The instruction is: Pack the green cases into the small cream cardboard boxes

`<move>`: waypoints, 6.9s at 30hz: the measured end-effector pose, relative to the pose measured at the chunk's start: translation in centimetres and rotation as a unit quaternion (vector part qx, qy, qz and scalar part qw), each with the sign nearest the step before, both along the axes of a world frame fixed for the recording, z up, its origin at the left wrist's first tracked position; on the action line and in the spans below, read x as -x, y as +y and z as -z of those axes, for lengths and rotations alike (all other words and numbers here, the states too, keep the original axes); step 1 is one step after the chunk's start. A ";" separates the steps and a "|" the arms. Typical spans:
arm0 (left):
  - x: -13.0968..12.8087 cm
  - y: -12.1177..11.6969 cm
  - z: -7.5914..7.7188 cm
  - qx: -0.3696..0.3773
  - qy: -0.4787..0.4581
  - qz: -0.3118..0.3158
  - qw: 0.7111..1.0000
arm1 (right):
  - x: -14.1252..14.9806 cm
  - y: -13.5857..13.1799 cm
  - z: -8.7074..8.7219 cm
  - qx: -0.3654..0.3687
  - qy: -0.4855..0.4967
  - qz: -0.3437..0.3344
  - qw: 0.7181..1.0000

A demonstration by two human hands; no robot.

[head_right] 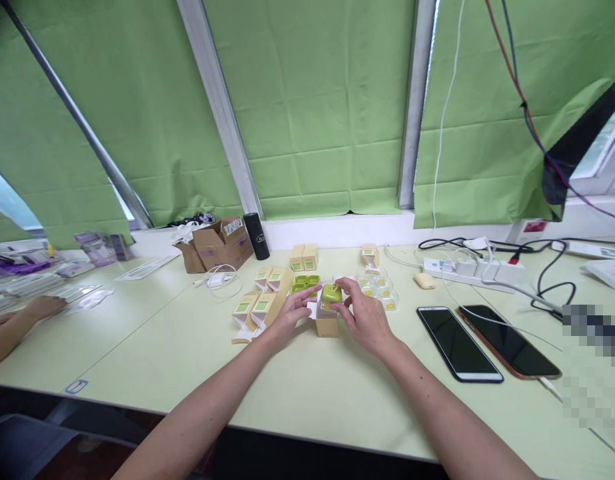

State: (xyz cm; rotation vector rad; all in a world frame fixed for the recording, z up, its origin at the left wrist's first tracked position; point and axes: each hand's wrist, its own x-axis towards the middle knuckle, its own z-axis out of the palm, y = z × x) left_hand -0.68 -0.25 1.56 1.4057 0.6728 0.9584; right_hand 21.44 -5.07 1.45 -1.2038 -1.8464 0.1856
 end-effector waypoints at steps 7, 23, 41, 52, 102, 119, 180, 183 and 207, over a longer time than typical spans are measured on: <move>0.0 0.0 0.1 0.000 -0.004 -0.004 1.000 | 0.0 -0.1 0.3 -0.012 -0.030 0.002 0.999; 0.1 -0.2 0.1 -0.037 0.018 -0.027 0.999 | 0.4 -0.8 -0.1 -0.030 -0.081 -0.029 0.996; 0.0 0.0 0.7 -0.043 0.021 -0.029 0.998 | 1.5 -0.8 0.0 -0.061 -0.085 -0.055 0.993; 0.0 0.0 0.8 -0.051 0.028 -0.032 0.998 | 1.8 0.0 0.6 -0.050 -0.028 -0.062 0.996; -0.2 0.0 0.3 0.019 -0.010 -0.011 1.000 | 0.6 1.6 1.4 0.102 0.244 0.010 0.964; -0.1 0.0 0.4 0.032 -0.015 -0.040 0.999 | 0.6 1.6 0.6 0.208 0.355 -0.013 0.911; -0.9 -0.2 1.2 -0.010 0.010 0.015 1.000 | 1.5 0.6 -0.2 0.268 0.412 -0.038 0.870; -1.0 -0.1 1.5 0.004 -0.002 0.026 1.000 | 1.6 0.6 -0.2 0.271 0.413 -0.040 0.869; -1.2 -0.2 1.5 0.010 -0.020 0.037 0.999 | 1.9 0.8 0.9 0.276 0.386 -0.073 0.877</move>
